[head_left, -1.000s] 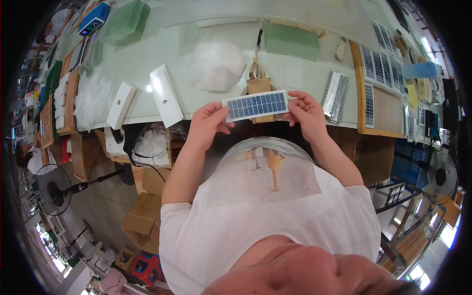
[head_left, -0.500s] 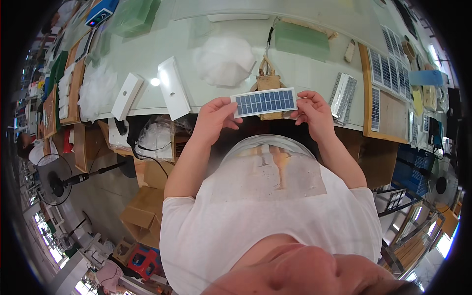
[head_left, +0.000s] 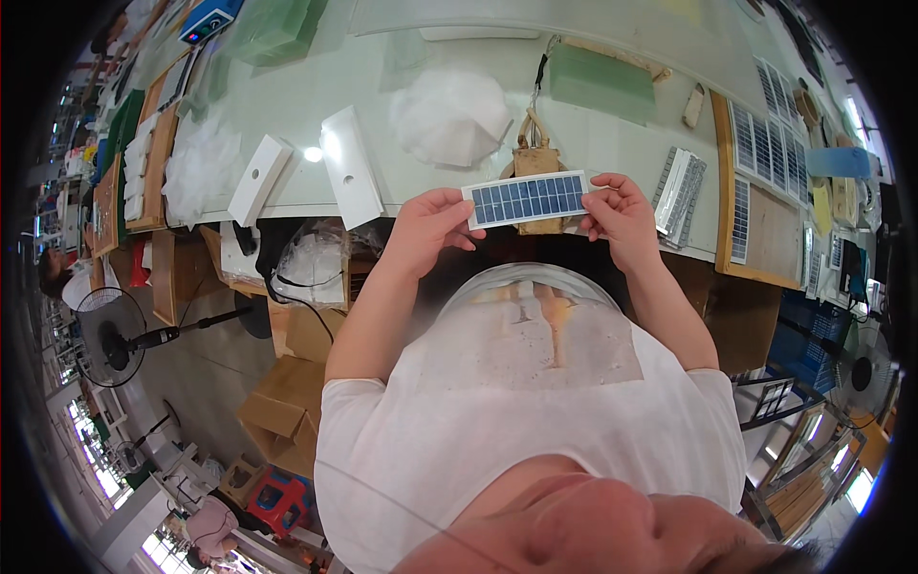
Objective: Cleaning small solar cell components with cotton and placing them into protective plastic cases.
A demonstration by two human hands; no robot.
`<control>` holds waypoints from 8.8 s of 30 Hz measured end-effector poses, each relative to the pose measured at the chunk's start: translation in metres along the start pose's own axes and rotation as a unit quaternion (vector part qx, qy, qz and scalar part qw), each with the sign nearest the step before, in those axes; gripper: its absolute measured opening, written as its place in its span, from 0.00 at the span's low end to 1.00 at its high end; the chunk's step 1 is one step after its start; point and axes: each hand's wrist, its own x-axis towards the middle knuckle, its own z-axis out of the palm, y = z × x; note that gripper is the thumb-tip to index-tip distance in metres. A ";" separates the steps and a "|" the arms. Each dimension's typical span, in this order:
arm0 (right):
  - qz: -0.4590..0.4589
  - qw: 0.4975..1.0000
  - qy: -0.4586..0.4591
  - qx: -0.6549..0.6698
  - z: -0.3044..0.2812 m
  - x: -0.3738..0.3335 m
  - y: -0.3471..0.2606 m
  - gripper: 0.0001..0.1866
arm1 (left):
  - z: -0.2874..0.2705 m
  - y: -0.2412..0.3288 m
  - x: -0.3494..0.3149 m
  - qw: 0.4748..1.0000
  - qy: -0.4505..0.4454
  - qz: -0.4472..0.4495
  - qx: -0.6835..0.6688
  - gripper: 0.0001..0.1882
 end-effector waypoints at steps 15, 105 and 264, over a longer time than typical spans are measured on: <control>-0.021 1.000 -0.015 -0.012 -0.002 0.001 0.003 0.15 | 0.000 0.000 -0.010 1.000 -0.008 0.012 0.016 0.11; -0.052 0.998 0.004 -0.036 -0.006 -0.001 -0.002 0.16 | 0.008 -0.003 0.001 0.997 0.003 0.072 0.006 0.19; -0.220 0.813 0.056 -0.536 -0.025 -0.023 -0.041 0.20 | 0.056 0.010 0.015 0.810 0.114 0.396 0.417 0.13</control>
